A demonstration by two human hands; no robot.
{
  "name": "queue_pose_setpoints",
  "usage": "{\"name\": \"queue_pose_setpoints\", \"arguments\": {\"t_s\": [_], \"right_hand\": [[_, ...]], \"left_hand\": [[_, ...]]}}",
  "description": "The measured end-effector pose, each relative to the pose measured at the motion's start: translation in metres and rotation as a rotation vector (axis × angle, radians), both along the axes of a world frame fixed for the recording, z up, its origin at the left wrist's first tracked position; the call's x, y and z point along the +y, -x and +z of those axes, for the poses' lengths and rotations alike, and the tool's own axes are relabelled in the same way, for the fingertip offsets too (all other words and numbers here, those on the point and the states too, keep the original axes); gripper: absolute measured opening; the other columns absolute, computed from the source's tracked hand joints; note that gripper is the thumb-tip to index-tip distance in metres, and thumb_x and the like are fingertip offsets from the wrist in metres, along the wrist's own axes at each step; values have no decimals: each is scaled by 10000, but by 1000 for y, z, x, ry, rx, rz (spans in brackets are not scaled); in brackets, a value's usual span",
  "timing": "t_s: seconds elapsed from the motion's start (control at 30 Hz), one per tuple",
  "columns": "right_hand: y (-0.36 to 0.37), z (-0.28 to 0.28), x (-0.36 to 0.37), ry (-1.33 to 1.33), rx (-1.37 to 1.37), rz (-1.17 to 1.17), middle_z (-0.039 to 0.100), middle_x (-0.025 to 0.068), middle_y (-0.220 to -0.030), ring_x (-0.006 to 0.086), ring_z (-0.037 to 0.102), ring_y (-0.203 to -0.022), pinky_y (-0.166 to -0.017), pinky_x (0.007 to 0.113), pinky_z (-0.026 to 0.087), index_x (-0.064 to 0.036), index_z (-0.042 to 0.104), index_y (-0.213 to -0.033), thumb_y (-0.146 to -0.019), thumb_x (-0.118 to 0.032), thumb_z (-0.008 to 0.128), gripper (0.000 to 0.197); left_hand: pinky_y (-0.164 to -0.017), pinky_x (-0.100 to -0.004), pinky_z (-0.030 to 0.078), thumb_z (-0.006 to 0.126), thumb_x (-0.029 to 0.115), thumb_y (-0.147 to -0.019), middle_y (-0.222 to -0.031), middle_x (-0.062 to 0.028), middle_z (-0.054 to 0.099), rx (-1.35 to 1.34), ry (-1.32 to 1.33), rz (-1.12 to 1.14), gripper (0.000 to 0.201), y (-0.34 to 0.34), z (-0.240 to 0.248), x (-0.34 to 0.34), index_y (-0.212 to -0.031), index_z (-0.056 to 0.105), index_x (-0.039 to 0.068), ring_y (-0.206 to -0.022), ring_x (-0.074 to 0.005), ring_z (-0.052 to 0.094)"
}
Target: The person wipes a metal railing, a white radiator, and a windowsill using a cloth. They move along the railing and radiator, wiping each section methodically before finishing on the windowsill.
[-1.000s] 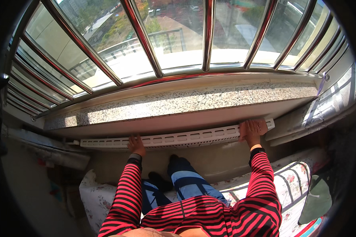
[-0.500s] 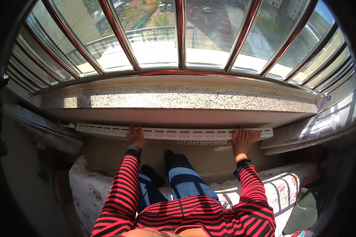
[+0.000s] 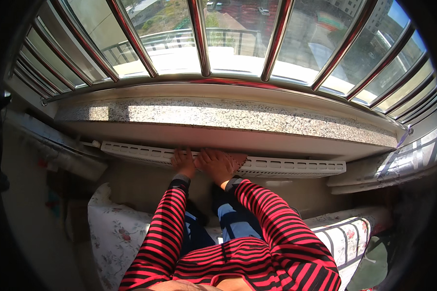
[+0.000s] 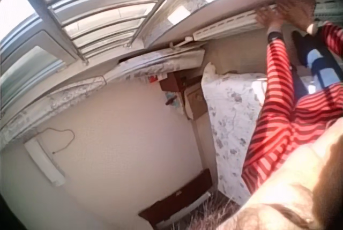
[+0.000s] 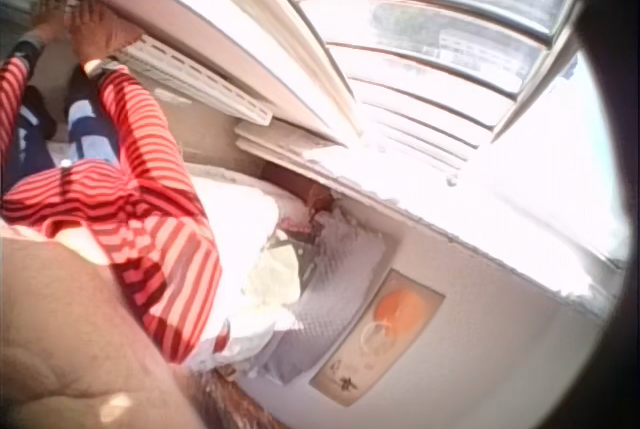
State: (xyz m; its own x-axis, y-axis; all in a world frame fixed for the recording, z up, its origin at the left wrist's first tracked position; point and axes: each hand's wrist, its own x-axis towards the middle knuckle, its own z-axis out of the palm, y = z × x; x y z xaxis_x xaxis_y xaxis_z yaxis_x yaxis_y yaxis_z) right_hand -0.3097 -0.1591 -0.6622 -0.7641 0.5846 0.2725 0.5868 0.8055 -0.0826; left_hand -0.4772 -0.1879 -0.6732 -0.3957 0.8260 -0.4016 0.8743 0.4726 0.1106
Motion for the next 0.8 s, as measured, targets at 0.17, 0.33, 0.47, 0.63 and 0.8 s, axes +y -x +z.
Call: {"name": "queue_pose_setpoints", "arguments": {"t_s": [0.17,0.33,0.47,0.63,0.8], "right_hand": [[36,-9,5,-20,0,3,583,149,-1446,305,539,-1345,-1093,497,417,-69,587,-1382,-901,-205,567,500],[11,-8,10,153,105,60,588,136,-1439,300,527,-1364,-1109,485,414,-68,598,-1351,-901,-216,583,473],[-53,3,14,39,193,12,607,132,-1408,295,565,-1317,-1107,472,421,-73,608,-1319,-886,-206,611,453],[-180,13,14,30,88,-165,622,100,-1387,276,575,-1310,-1117,462,413,-74,607,-1327,-814,-182,709,534],[-311,20,15,21,-28,-495,610,76,-1402,261,548,-1337,-1159,475,362,-99,593,-1359,-698,-210,826,710]], "left_hand": [[-1221,-651,79,426,391,-1046,-1731,-136,92,-16,-69,30,653,3,-14,2,-1649,209,269,-1592,-375,56],[-1224,-656,60,506,365,-1022,-1724,-129,111,-14,-59,44,666,-3,-6,0,-1631,256,261,-1596,-360,42],[-1226,-651,61,549,185,-975,-1723,-150,91,52,30,15,727,-5,9,1,-1633,249,261,-1597,-364,33],[-1232,-641,52,556,135,-953,-1731,-159,52,36,69,12,771,-5,17,4,-1641,225,244,-1601,-363,5],[-1237,-631,41,558,141,-963,-1734,-163,30,39,57,18,789,-3,9,4,-1653,187,240,-1601,-365,-11]]}}
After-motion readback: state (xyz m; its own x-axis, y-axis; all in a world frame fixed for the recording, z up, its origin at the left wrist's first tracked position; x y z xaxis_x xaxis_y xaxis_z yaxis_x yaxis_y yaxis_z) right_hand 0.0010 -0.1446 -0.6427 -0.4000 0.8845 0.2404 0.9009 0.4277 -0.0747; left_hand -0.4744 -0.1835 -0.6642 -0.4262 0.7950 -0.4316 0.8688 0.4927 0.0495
